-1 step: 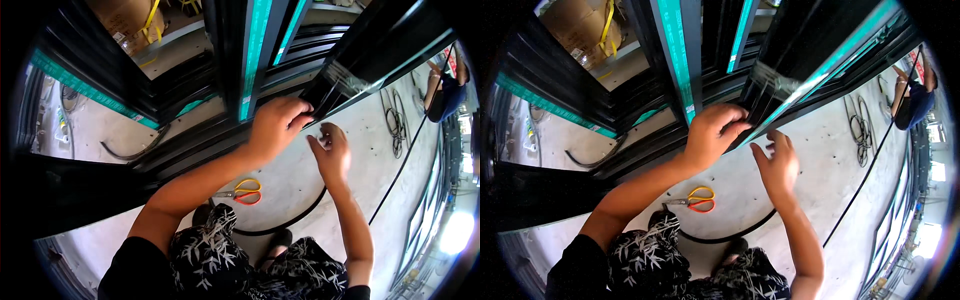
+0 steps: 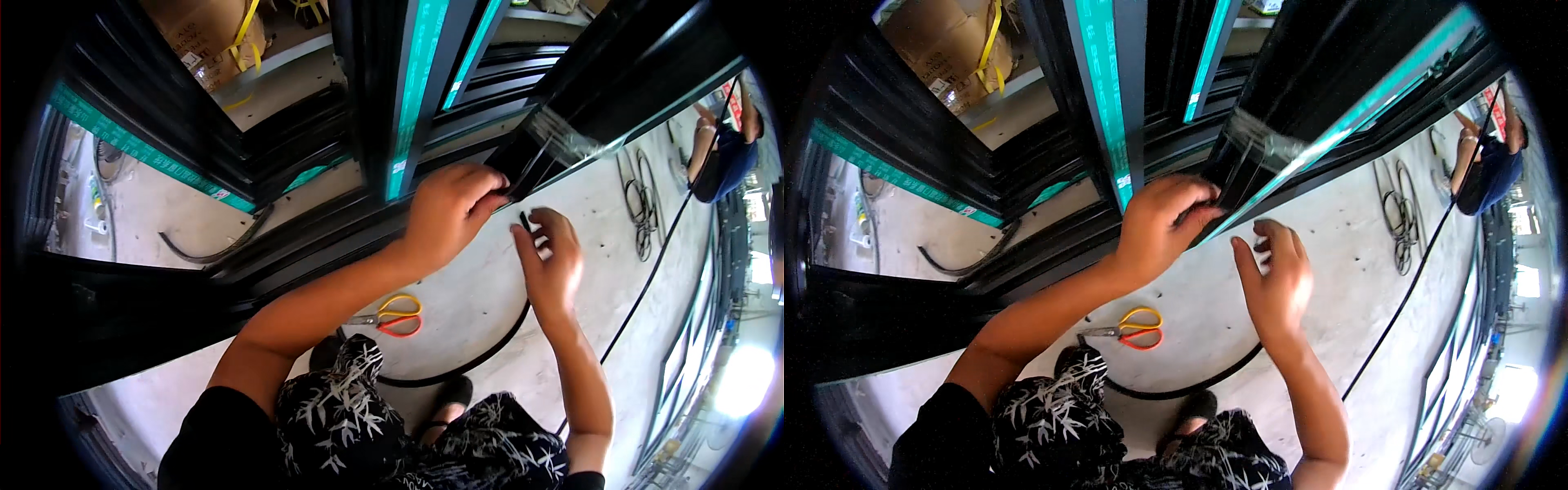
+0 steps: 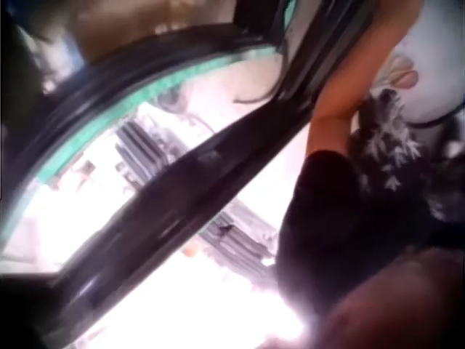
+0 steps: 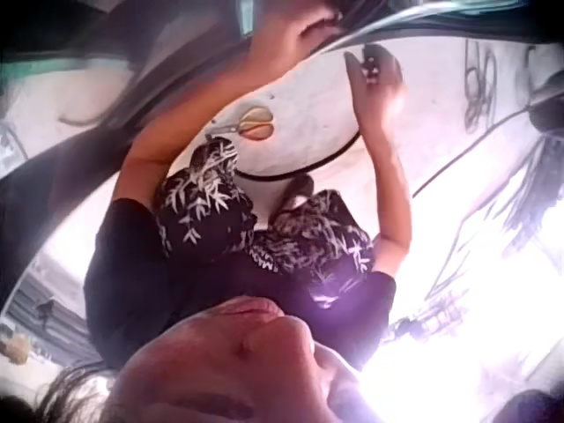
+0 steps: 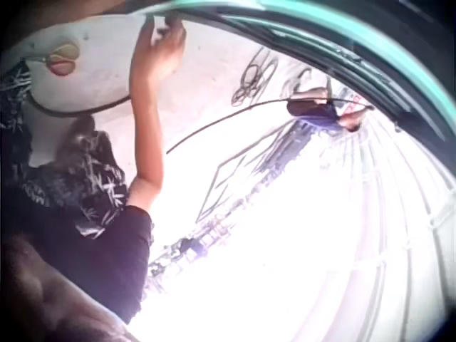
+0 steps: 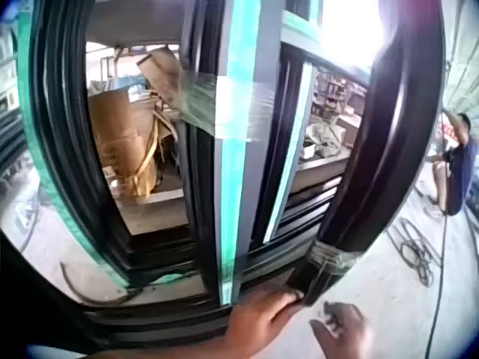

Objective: The person installs rubber weather stripping into the grooves of black metal window frames using scissors to cut the material to length.

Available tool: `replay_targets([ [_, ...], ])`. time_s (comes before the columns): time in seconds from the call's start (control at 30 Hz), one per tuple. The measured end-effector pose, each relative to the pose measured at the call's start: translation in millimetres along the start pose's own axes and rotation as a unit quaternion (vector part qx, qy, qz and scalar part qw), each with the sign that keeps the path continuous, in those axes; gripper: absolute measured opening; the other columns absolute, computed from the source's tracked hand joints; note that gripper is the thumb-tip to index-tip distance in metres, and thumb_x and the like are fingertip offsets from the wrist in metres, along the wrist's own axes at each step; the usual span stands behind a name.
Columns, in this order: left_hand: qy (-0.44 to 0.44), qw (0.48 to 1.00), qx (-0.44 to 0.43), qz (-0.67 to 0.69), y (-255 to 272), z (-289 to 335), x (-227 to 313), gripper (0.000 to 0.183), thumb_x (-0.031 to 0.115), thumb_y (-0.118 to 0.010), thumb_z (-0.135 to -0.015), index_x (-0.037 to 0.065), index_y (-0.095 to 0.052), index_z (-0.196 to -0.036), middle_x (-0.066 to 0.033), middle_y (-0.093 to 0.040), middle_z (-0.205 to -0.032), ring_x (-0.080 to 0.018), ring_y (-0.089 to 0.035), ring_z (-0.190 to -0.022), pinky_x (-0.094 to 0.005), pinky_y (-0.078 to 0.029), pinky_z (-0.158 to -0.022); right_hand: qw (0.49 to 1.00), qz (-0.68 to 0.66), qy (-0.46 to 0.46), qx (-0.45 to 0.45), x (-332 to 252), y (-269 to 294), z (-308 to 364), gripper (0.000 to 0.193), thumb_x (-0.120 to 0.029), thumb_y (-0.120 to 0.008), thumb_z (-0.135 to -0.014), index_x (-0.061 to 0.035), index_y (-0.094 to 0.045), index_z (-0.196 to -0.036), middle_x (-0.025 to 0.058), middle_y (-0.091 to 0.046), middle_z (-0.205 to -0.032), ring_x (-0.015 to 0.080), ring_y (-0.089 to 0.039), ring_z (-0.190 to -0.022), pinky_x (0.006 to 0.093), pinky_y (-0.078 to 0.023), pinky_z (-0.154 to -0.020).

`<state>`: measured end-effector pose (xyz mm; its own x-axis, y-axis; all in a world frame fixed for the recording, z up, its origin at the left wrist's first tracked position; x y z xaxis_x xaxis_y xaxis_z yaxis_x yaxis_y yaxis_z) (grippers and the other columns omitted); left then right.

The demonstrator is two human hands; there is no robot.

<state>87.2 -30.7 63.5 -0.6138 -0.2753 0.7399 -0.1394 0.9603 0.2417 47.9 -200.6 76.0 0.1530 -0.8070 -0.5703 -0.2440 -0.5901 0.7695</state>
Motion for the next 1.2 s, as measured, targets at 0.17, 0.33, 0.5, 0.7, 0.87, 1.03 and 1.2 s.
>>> replay_targets([
  [0.17,0.034,0.996,0.014,0.075,-2,-17,23,0.021,0.005,-0.077,-0.076,0.003,-0.065,-0.093,-0.0087,-0.066,-0.09,-0.0273,-0.063,-0.082,-0.0358,-0.051,-0.07,0.999,0.009,0.048,-0.007,-52,45,-28,0.016,-0.015,-0.069,-0.089,-0.0016,-0.064,-0.097,0.0107,-0.065,-0.085,0.0221,-0.059,-0.063,0.0318,-0.047,-0.056],
  [0.33,0.08,0.99,0.034,0.107,-9,-17,13,0.019,0.003,-0.074,-0.078,0.002,-0.065,-0.096,-0.0091,-0.063,-0.085,-0.0246,-0.059,-0.071,-0.0328,-0.048,-0.061,0.998,0.004,0.01,0.055,-53,27,-34,0.017,-0.016,-0.067,-0.091,-0.0009,-0.059,-0.088,0.0128,-0.058,-0.074,0.0247,-0.054,-0.059,0.0352,-0.044,-0.054],
  [0.5,0.113,0.984,0.085,0.106,-7,-21,7,0.012,0.001,-0.07,-0.081,0.002,-0.065,-0.092,-0.0101,-0.062,-0.08,-0.0228,-0.058,-0.066,-0.0313,-0.046,-0.059,0.982,0.021,0.01,0.189,-58,12,-27,0.01,-0.013,-0.065,-0.091,-0.0032,-0.062,-0.093,0.0151,-0.061,-0.078,0.0362,-0.058,-0.065,0.0399,-0.047,-0.057],
  [0.7,0.087,0.985,0.128,0.081,-7,-27,8,0.006,-0.003,-0.067,-0.081,0.001,-0.066,-0.086,-0.0098,-0.063,-0.077,-0.0224,-0.059,-0.067,-0.0316,-0.047,-0.06,0.957,0.04,0.022,0.286,-63,3,-26,0.008,-0.013,-0.065,-0.09,-0.0056,-0.062,-0.088,0.0133,-0.06,-0.075,0.0338,-0.057,-0.061,0.0402,-0.046,-0.053],
  [0.87,0.077,0.981,0.142,0.105,-6,-33,13,0.003,0.001,-0.064,-0.081,0.003,-0.064,-0.083,-0.0117,-0.063,-0.077,-0.0304,-0.059,-0.072,-0.0385,-0.047,-0.064,0.954,0.047,0.028,0.295,-67,8,-27,0.007,-0.011,-0.064,-0.09,-0.0057,-0.061,-0.085,0.0124,-0.059,-0.073,0.033,-0.056,-0.059,0.0397,-0.045,-0.052],
  [1.03,0.076,0.978,0.154,0.122,-12,-32,12,0.004,-0.001,-0.064,-0.08,0.002,-0.064,-0.084,-0.0123,-0.063,-0.079,-0.0303,-0.059,-0.072,-0.0387,-0.047,-0.065,0.952,0.045,0.031,0.301,-67,12,-29,0.007,-0.011,-0.063,-0.09,-0.0054,-0.062,-0.086,0.0122,-0.059,-0.073,0.0332,-0.057,-0.059,0.0391,-0.045,-0.052],
  [1.2,0.085,0.987,0.112,0.074,-13,-27,15,0.011,-0.001,-0.065,-0.081,0.002,-0.064,-0.092,-0.0128,-0.063,-0.082,-0.0307,-0.06,-0.074,-0.0388,-0.047,-0.066,0.965,0.028,0.021,0.261,-60,19,-23,0.007,-0.008,-0.066,-0.088,-0.0045,-0.066,-0.095,0.0108,-0.062,-0.076,0.0265,-0.059,-0.058,0.034,-0.047,-0.052],
])
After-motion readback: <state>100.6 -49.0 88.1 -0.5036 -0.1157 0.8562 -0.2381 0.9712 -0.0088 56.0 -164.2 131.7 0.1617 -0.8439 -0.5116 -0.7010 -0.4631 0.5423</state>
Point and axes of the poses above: each hand's wrist, its own z-axis away from the middle knuckle, its own y-axis out of the back of the hand, x = y × z, the point moved 8 cm from there along -z, towards the middle knuckle
